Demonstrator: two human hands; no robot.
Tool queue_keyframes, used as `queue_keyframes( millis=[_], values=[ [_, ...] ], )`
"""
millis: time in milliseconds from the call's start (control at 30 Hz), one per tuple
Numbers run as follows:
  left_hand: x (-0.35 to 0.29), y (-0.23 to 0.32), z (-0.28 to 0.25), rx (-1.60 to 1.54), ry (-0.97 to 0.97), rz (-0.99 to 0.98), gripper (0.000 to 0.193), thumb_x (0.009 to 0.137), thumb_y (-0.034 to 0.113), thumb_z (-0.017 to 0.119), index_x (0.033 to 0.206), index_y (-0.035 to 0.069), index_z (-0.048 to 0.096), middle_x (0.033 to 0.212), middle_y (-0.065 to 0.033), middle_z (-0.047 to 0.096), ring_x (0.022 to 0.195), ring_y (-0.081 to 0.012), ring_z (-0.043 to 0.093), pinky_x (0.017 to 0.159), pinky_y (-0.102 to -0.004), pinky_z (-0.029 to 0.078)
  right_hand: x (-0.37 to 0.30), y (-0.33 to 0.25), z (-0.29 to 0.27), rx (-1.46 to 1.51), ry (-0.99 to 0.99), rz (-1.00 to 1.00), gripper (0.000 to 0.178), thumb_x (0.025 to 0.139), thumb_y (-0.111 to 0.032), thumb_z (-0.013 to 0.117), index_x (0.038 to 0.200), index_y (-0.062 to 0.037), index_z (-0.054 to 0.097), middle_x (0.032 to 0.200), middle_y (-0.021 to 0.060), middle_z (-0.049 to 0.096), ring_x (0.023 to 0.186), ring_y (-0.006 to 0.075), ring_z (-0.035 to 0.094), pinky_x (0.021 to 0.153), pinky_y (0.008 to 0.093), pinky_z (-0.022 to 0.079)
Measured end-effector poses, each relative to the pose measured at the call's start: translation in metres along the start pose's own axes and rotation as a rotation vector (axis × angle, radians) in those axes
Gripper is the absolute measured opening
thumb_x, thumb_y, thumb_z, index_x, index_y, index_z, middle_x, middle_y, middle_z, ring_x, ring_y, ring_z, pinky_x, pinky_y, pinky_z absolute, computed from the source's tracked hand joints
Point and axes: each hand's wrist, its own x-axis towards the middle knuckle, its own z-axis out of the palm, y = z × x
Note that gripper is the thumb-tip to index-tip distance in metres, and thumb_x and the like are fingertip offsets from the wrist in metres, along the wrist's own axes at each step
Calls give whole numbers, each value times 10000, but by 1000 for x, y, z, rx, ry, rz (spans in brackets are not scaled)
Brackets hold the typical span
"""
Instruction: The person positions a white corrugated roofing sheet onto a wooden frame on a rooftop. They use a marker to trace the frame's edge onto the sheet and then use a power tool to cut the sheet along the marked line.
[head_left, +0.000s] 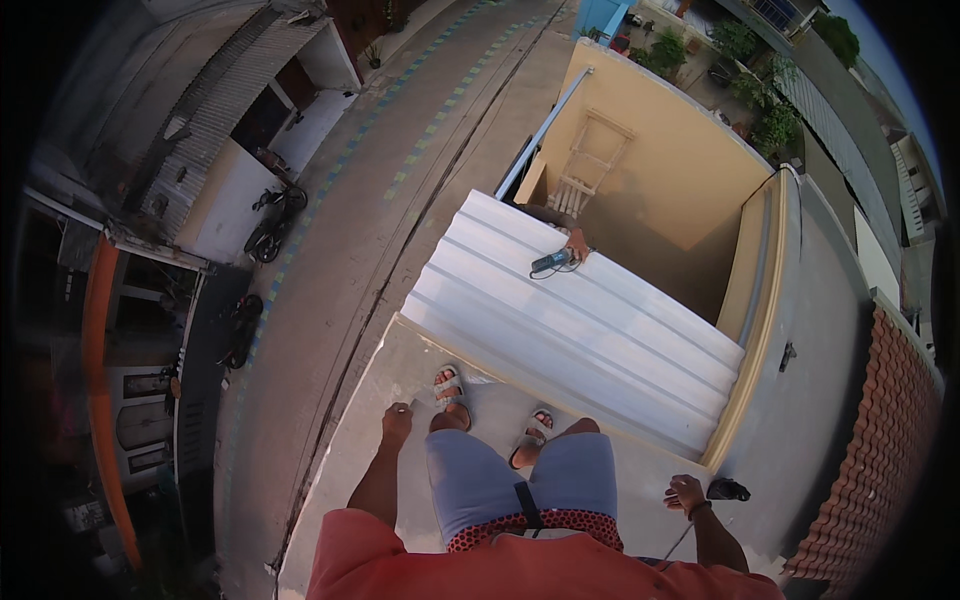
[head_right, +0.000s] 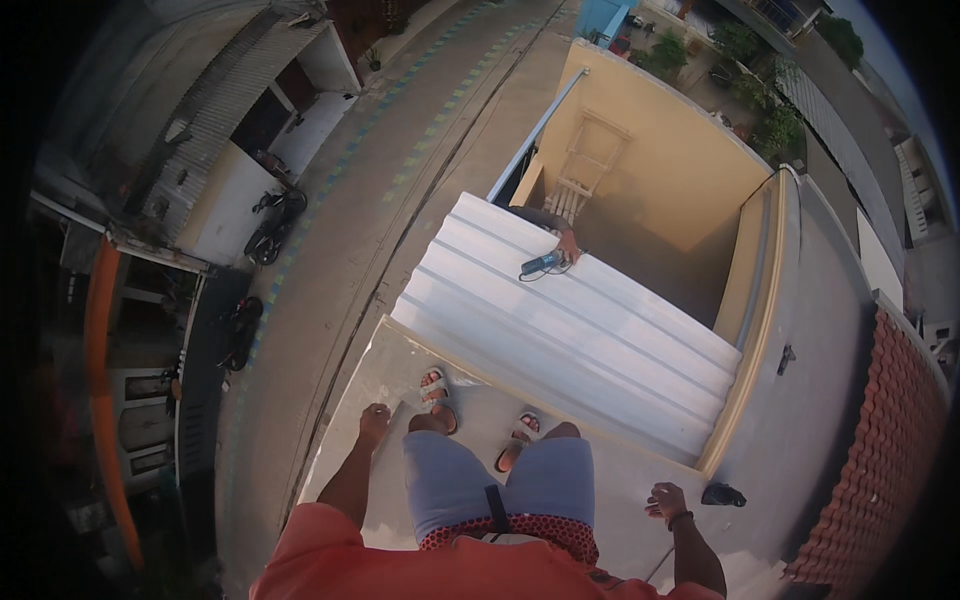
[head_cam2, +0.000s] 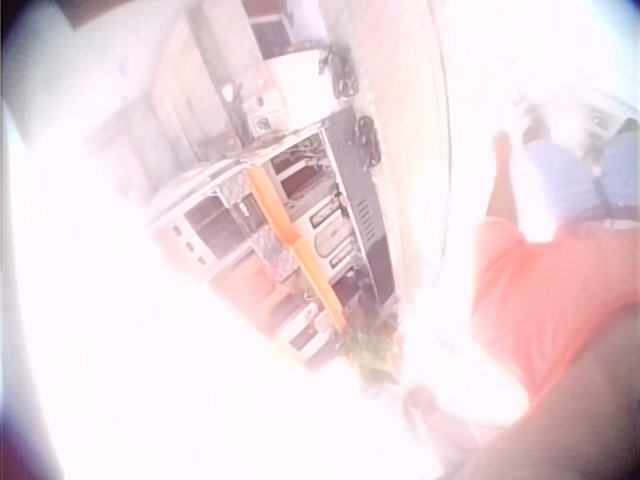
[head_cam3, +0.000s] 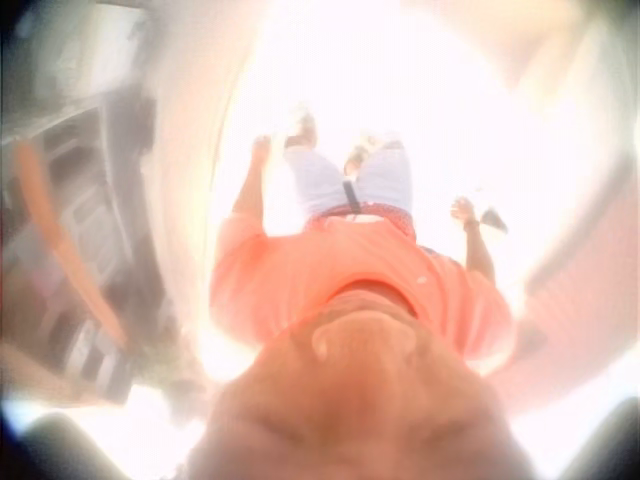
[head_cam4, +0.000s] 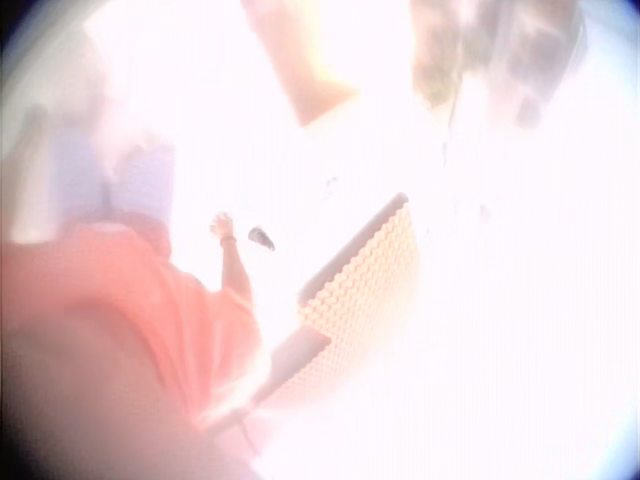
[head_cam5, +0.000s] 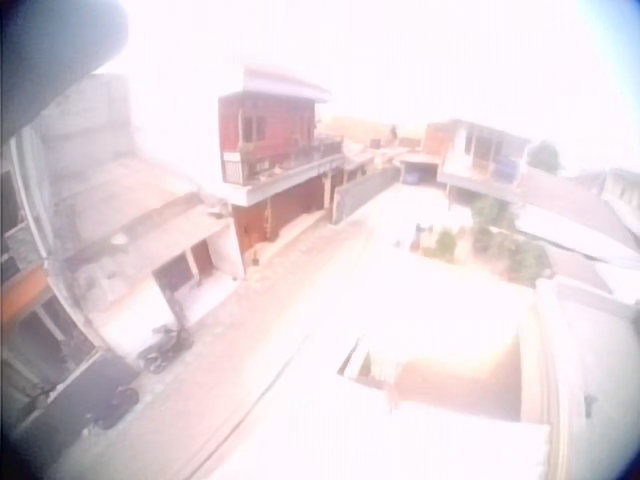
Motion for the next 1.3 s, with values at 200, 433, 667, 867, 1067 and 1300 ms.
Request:
queue_keyframes(
  millis=[200,433,667,867,1067,1300],
  values=[
    [174,64,7,342,-185,265,410,838,263,634,1192,60,590,1124,-199,639,1058,-362,610,906,-433,497,181,-113,208,-44,-194,-195,413,862,-152,627,1234,-13,513,811,122,639,583,195,650,482,317,532],
    [344,8,74,1084,-265,654,596,857,439,610,1325,95,475,1407,-185,360,1281,-394,340,1072,-511,309,469,-271,430,-339,-151,-478,480,818,-233,686,1246,-75,537,794,104,666,651,199,651,576,339,550],
    [383,-47,134,898,-218,1040,596,840,562,546,1187,78,578,1265,-166,491,1215,-397,389,1029,-529,289,641,-406,512,-702,365,-902,484,824,-247,649,1254,-72,511,1112,197,641,1086,381,579,934,467,479],
    [384,-67,132,783,-111,1128,567,778,554,605,1069,68,608,1130,-134,561,1110,-392,470,983,-541,314,694,-450,574,-968,595,-710,459,840,-317,619,1244,-123,519,1115,169,652,1113,374,570,1004,639,314],
    [385,-63,131,766,-125,1136,534,751,505,651,1061,72,611,1111,-130,561,1093,-386,475,960,-542,330,736,-432,573,-947,605,-841,316,857,-105,468,1163,-83,544,899,193,693,899,361,671,978,569,388],
    [383,-57,127,780,-128,1142,512,752,482,649,1031,54,620,1089,-137,563,1071,-393,480,921,-531,341,727,-391,555,-915,558,-834,383,850,-92,463,1224,-42,523,831,236,669,788,391,666,718,482,537]
  ],
)
